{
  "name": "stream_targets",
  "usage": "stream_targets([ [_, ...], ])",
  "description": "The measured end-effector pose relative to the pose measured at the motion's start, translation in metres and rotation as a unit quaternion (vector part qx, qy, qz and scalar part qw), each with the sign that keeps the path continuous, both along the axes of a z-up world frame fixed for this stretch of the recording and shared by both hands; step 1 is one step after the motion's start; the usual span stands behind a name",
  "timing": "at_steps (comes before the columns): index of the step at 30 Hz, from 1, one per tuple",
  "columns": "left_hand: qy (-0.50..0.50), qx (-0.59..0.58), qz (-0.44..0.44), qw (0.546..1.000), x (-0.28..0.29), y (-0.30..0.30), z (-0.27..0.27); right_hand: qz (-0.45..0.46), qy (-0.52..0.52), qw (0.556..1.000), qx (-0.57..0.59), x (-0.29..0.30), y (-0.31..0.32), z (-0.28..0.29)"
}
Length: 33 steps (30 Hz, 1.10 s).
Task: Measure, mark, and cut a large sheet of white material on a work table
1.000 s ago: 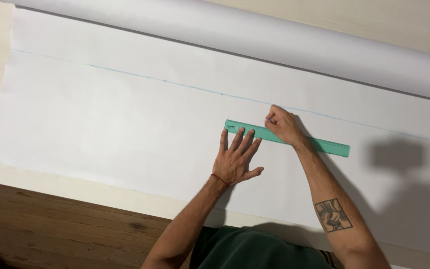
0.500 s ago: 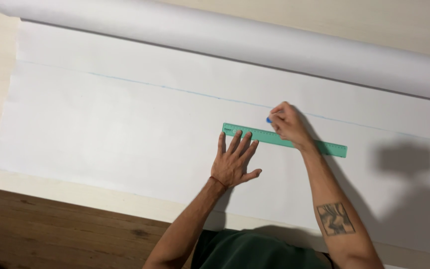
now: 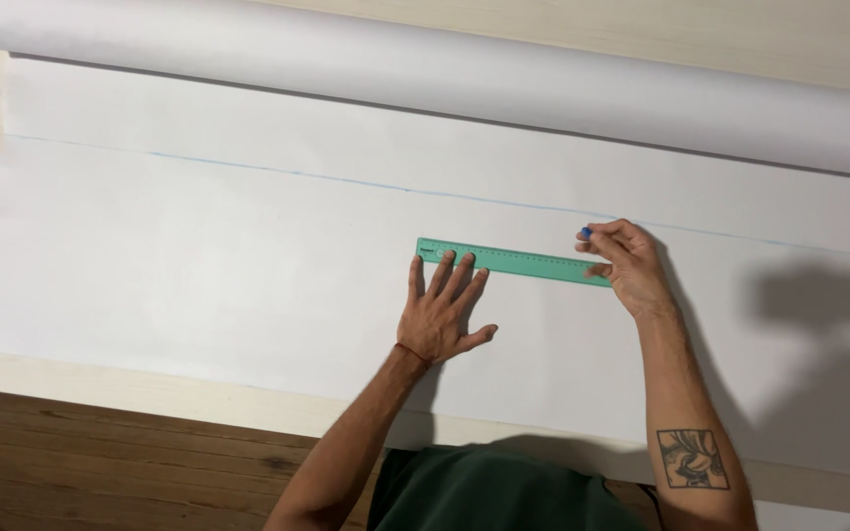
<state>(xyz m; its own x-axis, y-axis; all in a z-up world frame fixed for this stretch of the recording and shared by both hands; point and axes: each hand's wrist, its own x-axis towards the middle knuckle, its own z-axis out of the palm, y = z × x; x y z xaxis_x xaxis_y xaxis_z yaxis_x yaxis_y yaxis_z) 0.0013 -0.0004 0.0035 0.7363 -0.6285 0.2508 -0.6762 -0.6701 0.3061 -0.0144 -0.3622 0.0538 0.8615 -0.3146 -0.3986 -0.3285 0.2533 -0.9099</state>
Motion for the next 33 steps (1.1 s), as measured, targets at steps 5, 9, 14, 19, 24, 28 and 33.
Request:
stream_targets([
  [5, -0.011, 0.001, 0.004, 1.000, 0.000, 0.000, 0.003, 0.044, -0.010, 0.997, -0.055, 0.001, -0.002, -0.008],
  [9, -0.016, 0.013, 0.005, 1.000, 0.000, 0.001, 0.003, 0.147, 0.043, 0.967, -0.202, 0.010, -0.007, -0.003],
  [14, 0.001, 0.026, 0.001, 1.000, 0.002, 0.001, 0.000, 0.227, 0.035, 0.949, -0.214, 0.012, -0.019, -0.014],
  [19, 0.009, 0.027, 0.006, 1.000, 0.001, 0.002, -0.002, 0.266, -0.013, 0.926, -0.269, 0.011, -0.025, -0.044],
  [24, 0.015, 0.033, 0.005, 0.999, -0.001, 0.001, -0.001, 0.285, -0.009, 0.907, -0.309, 0.011, -0.024, -0.036],
  [28, 0.011, 0.033, 0.006, 0.999, 0.001, 0.000, -0.001, 0.290, -0.016, 0.896, -0.337, 0.014, -0.027, -0.043],
  [33, 0.013, 0.034, 0.007, 0.999, 0.000, 0.001, -0.001, 0.298, -0.029, 0.870, -0.393, 0.015, -0.027, -0.046],
])
